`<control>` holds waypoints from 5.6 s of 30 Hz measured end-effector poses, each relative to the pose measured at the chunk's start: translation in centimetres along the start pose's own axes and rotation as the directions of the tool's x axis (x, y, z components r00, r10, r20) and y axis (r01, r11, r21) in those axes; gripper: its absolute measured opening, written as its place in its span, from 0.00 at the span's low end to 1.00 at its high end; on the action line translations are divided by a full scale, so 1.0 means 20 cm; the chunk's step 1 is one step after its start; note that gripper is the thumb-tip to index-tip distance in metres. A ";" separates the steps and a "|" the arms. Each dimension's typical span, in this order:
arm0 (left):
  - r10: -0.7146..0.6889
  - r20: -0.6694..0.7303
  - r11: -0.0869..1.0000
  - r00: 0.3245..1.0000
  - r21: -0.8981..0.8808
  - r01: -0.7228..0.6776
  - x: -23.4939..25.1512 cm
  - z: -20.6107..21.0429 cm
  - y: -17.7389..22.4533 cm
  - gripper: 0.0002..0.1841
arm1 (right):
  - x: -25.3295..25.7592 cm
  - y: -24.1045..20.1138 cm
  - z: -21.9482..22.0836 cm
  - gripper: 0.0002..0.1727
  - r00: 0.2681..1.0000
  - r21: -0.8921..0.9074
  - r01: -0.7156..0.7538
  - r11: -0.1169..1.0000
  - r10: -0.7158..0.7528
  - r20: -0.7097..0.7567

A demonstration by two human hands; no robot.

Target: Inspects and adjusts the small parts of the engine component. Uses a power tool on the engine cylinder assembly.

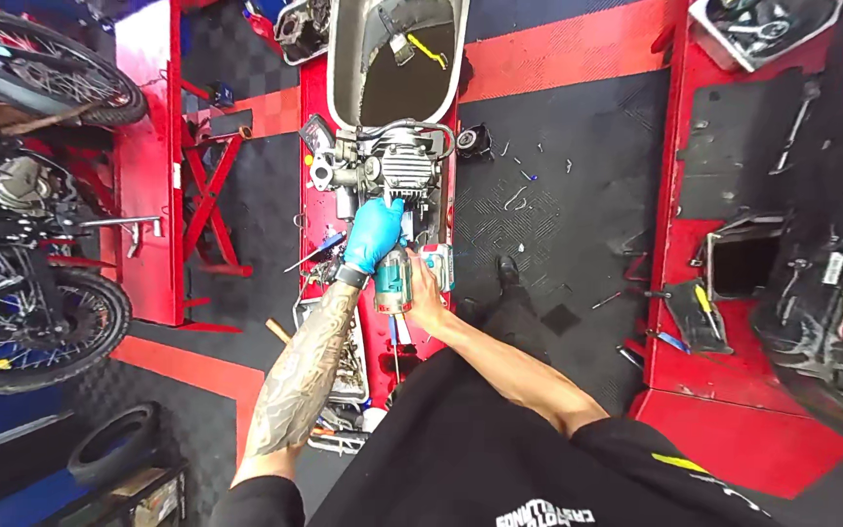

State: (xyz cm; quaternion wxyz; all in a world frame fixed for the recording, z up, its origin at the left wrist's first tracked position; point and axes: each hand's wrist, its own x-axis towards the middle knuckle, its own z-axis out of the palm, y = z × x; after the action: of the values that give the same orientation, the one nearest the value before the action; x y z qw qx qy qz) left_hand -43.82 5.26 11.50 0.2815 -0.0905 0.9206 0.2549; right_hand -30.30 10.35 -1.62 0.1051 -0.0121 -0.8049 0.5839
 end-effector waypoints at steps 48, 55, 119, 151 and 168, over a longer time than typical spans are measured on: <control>-0.135 -0.063 0.988 0.989 -0.079 0.130 0.00 0.05 0.01 0.23 | 0.09 -0.01 -0.16 0.23 0.924 -0.144 0.154 0.977 -0.091 0.370; -0.177 -0.082 0.984 0.981 -0.024 0.175 0.02 0.05 0.04 0.23 | 0.11 -0.02 -0.18 0.33 0.926 -0.078 0.087 0.993 -0.052 0.373; 0.170 -0.319 0.324 0.932 -0.875 -0.359 -0.52 0.64 -0.65 0.48 | 0.15 -0.14 -0.28 0.59 0.883 -0.320 0.325 0.890 -0.165 0.439; 0.136 -0.353 0.309 0.926 -0.873 -0.379 -0.61 0.59 -0.64 0.31 | -0.02 -0.56 -0.26 0.46 0.858 -0.306 0.270 0.913 -0.083 0.506; 0.297 -0.390 0.339 0.871 -0.810 -0.478 -0.53 0.49 -0.74 0.27 | 0.11 -0.06 -0.31 0.61 0.873 -0.422 0.418 0.804 -0.227 0.432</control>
State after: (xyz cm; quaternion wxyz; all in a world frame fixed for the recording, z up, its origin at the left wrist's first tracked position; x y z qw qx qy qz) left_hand -25.84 -2.13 4.34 0.0411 -0.0238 0.6618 0.7481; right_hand -31.23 16.15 1.69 0.0483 0.2079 -0.9236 0.3184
